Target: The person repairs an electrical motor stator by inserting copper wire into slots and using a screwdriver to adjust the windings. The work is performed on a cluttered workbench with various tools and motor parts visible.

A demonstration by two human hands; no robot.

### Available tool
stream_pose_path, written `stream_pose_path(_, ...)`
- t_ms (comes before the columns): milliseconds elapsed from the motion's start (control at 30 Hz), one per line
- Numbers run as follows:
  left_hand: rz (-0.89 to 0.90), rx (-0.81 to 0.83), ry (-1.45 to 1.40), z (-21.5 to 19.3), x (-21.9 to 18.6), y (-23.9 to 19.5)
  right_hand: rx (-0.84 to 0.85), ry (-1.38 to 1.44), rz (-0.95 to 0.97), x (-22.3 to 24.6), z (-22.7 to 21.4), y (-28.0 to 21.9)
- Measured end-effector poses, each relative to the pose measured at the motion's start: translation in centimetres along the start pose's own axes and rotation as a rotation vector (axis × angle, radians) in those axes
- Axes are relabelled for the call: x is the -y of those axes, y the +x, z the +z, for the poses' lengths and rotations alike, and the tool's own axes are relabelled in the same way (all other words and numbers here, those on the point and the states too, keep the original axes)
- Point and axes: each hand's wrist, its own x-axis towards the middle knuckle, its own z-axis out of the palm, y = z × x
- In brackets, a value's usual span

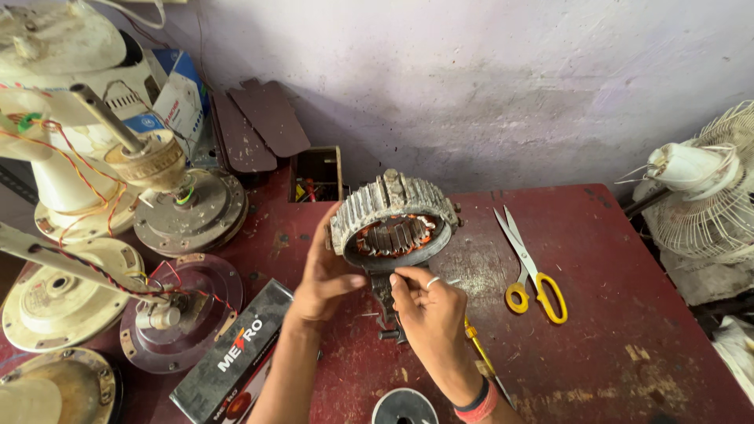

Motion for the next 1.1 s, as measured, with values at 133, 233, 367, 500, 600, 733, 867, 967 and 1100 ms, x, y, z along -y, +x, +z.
stream_pose_path(133, -0.006, -0.133, -0.059, 1.9, 2.1, 0.6, 0.015, 0.043, -0.015, 0.1, 0.2, 0.1)
stream_pose_path(233, -0.040, -0.228, 0.025, 2.9, 3.6, 1.1, 0.041, 0.047, -0.008, -0.1, 0.0, 0.3)
stream_pose_path(367, -0.103, -0.254, 0.068, 3.0, 4.3, 1.6, 0.029, 0.026, -0.024, -1.5, -1.1, 0.7)
stream_pose_path(500, -0.103, -0.266, 0.164, 2.9, 4.4, 1.6, -0.208, 0.208, -0.289, -3.8, -3.8, 2.4)
stream_pose_path(600, -0.102, -0.251, 0.198, 2.9, 4.5, 1.7, -0.135, 0.440, -0.356, -5.6, -4.9, 6.4)
stream_pose_path(733, -0.110, -0.241, 0.224, 3.0, 4.4, 1.8, 0.258, 0.634, -0.287, -6.5, -3.8, 10.2)
stream_pose_path(867, -0.115, -0.240, 0.250, 2.9, 4.1, 1.9, 0.424, 0.737, -0.143, -6.5, -1.4, 10.2)
stream_pose_path(967, -0.078, -0.191, 0.275, 2.7, 4.1, 1.8, 0.463, 0.717, -0.061, -6.6, -1.1, 10.0)
stream_pose_path(1100, -0.096, -0.193, 0.251, 2.7, 4.3, 1.8, 0.431, 0.632, 0.013, -7.8, -1.5, 9.9)
